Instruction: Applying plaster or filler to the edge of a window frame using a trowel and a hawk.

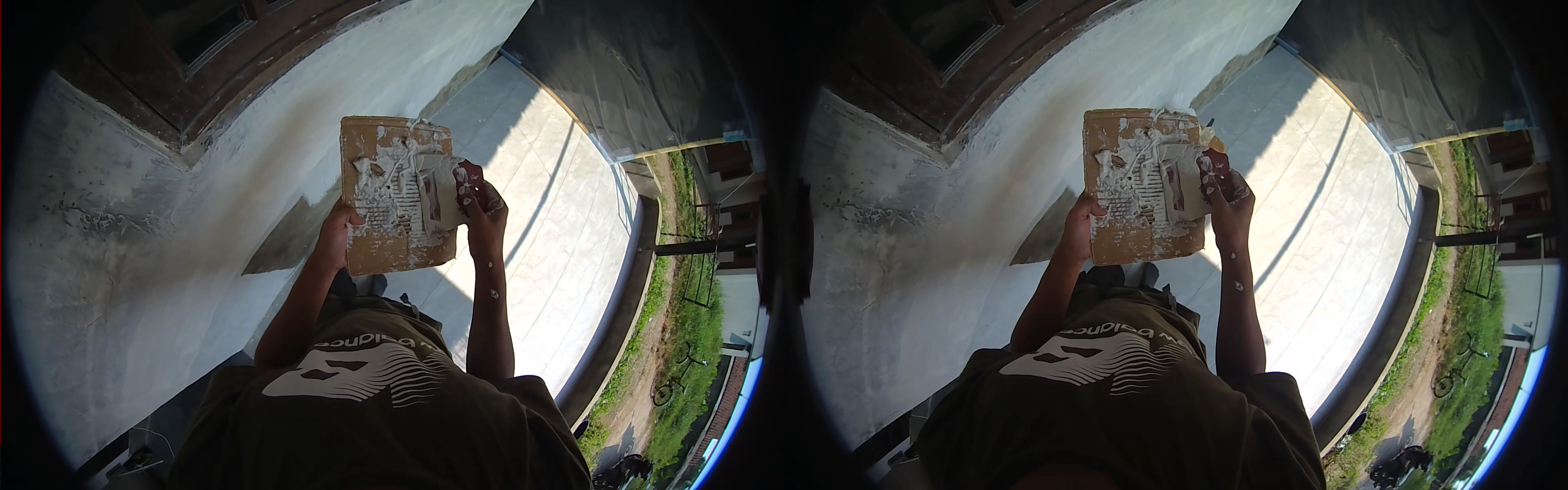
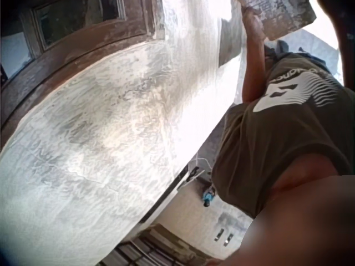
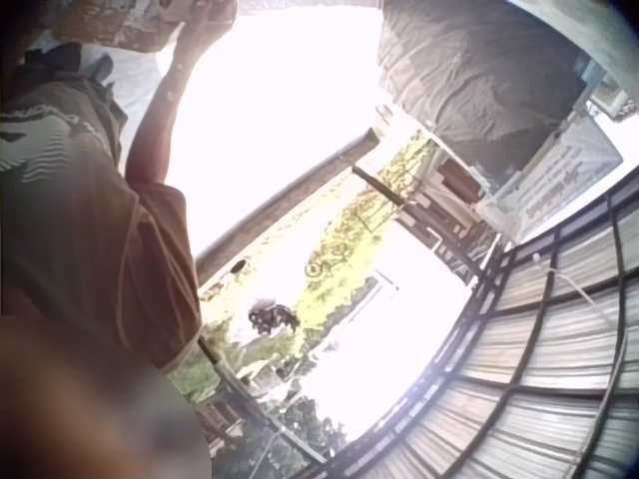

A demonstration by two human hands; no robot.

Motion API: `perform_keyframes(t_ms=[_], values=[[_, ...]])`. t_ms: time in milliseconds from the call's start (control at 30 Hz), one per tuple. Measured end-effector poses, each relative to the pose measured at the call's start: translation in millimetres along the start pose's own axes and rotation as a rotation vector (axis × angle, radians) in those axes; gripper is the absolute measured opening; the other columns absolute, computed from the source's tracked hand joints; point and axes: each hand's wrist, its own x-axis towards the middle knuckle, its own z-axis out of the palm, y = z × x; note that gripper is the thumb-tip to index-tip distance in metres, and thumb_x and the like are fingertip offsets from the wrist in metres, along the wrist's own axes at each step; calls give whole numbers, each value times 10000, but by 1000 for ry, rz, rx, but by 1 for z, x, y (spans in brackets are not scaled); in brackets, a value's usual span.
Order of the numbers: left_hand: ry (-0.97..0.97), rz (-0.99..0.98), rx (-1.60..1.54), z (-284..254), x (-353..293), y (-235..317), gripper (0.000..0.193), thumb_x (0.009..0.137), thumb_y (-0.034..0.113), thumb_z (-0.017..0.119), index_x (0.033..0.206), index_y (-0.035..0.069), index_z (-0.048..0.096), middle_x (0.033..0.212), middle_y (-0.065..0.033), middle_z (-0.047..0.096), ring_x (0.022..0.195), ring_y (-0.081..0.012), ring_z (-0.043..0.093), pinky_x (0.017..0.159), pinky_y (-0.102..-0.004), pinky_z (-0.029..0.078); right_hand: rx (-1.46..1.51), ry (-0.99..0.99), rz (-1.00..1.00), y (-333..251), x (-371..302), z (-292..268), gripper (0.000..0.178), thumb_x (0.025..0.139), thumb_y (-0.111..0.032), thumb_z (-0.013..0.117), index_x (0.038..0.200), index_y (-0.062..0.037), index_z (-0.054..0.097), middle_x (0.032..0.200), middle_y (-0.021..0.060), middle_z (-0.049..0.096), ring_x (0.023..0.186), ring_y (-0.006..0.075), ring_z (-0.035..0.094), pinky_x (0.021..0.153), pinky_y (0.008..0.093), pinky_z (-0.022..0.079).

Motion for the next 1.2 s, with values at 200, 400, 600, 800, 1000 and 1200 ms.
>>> perform_keyframes(t_ms=[200,400,600,800,1000,1200], values=[[24,42,98,6,0,7,405,689,45,418,1088,57,490,938,-48,502,875,-176,536,811,-352,487,0,-93,-13,-8,4,1,223,826,-54,611,1030,35,593,865,41,648,738,74,567,660,223,453],[62,34,99,24,5,19,412,685,57,423,1090,49,498,940,-55,509,852,-189,542,790,-359,495,-33,-135,70,-7,5,4,271,833,-48,584,1089,40,576,943,38,644,789,78,563,707,224,447],[48,-35,69,20,22,35,450,695,67,432,1143,49,469,973,-74,532,884,-225,565,813,-384,501,91,-98,185,-5,12,19,282,825,-25,538,1094,56,567,912,49,637,776,100,571,712,230,455],[-13,-51,2,0,38,42,437,712,71,435,1147,41,461,990,-90,545,907,-237,573,823,-394,502,387,-73,267,-22,14,43,347,825,-16,438,1151,89,493,986,121,614,846,179,599,801,294,478],[-47,-33,7,-8,40,54,439,721,85,435,1156,33,463,1026,-98,550,915,-239,579,827,-397,501,598,-94,245,-22,24,59,390,826,9,373,1205,88,421,1114,167,567,1005,254,577,921,365,452],[-47,-38,-37,-9,39,69,434,733,109,426,1159,40,472,1016,-93,560,903,-239,583,818,-400,504,599,-125,206,-33,47,81,414,801,50,420,1215,52,430,1113,147,567,1000,242,580,915,367,462]])
